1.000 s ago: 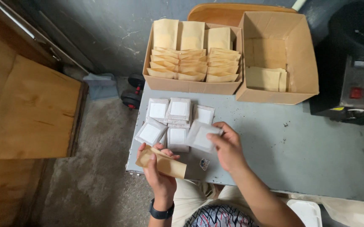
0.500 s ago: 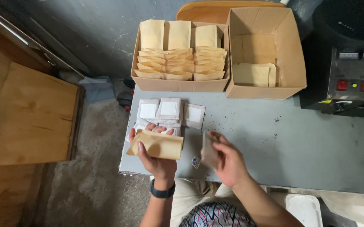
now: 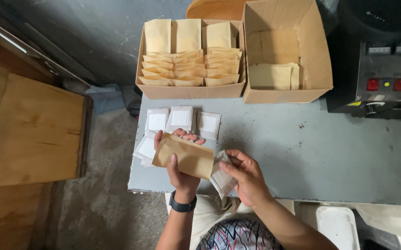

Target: The person inserts small white rectangular items into brown paper envelopes by hand and organizes them into cardboard boxes on a table.

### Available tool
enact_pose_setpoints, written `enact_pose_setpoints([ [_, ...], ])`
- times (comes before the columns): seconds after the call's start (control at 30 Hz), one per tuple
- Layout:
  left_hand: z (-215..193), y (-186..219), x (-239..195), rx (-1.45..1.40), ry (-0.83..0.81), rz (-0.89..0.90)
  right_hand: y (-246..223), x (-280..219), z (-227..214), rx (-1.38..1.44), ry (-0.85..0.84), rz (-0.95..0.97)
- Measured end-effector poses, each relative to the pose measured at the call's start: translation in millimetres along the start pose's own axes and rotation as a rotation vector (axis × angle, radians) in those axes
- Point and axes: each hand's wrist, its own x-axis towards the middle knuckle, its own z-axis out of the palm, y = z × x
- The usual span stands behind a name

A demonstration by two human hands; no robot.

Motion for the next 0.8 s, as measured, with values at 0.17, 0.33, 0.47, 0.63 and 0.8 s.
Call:
enact_pose_setpoints([
  [0.17,5,0,-3,-0.033,-0.060,-0.026,10,9,-8,-0.040,0.071,0.004],
  [0.33,5,-1,-3,-0.055,-0.086,-0.022,18,15,-12,-0.020,0.083,-0.035],
  [0.47,4,-2,-4,-0.048,-0.084,-0.023,18,17,-13,-0.036,0.054,-0.042],
  [0.63,-15,-17,0,0.013,-0.104,0.032,27,21,-6,-0.166,0.130,-0.120],
  [0.8,-17,-19,1,0.018,-0.061,0.089,27,26,-5,-0.148,0.105,-0.101],
])
